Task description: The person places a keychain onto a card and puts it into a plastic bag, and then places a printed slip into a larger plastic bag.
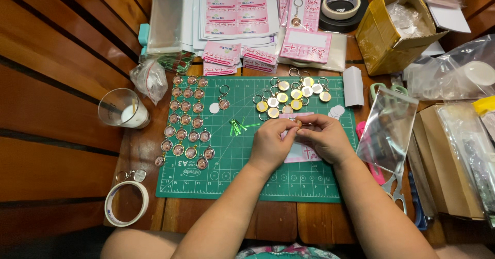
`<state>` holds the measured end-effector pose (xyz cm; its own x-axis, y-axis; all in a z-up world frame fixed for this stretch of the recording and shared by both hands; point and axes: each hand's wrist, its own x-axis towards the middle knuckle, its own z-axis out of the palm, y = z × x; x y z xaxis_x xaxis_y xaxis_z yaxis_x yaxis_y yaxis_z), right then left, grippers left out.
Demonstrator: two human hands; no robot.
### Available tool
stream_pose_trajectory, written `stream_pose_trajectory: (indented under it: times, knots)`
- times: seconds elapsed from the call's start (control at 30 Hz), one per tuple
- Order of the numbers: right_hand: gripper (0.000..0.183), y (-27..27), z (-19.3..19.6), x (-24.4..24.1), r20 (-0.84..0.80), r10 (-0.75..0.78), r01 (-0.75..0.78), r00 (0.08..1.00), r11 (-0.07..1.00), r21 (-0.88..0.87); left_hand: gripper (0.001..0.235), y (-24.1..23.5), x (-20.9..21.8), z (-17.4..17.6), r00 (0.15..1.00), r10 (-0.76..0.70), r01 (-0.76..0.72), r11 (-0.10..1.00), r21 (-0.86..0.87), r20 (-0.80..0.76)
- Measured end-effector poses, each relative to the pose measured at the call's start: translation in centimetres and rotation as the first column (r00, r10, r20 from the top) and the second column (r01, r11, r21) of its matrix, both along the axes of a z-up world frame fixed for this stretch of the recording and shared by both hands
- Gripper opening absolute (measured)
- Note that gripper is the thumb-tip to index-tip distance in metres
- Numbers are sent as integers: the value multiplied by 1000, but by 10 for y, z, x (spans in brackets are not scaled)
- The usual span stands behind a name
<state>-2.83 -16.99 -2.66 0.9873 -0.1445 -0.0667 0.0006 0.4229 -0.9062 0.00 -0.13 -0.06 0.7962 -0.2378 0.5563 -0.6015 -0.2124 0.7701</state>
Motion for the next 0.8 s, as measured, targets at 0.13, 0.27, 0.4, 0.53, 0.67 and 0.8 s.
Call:
stream_pose_trajectory:
  times: [0.13,0.27,0.4,0.53,0.67,0.8]
  knots:
    - [37,1,2,0,-3,-7,7,1000,1000,20,5,-3,-2,-3,997,42,-43,999,15,60]
    - [38,1,0,0,-11,-15,15,1000,999,34,8,-4,-1,-3,995,51,-54,998,35,87]
    - [39,1,-1,-1,-26,-8,9,1000,999,39,8,-2,-1,2,991,42,-49,997,56,125]
    - [37,3,7,-2,-22,-2,2,1000,1000,21,9,-3,-2,4,990,40,-48,997,54,135]
    - [38,5,10,-2,-13,8,-7,1000,1000,26,9,-4,-2,4,994,38,-41,999,24,100]
    - [39,5,10,-1,-3,18,-18,1000,999,34,9,-4,1,-3,997,36,-37,999,15,75]
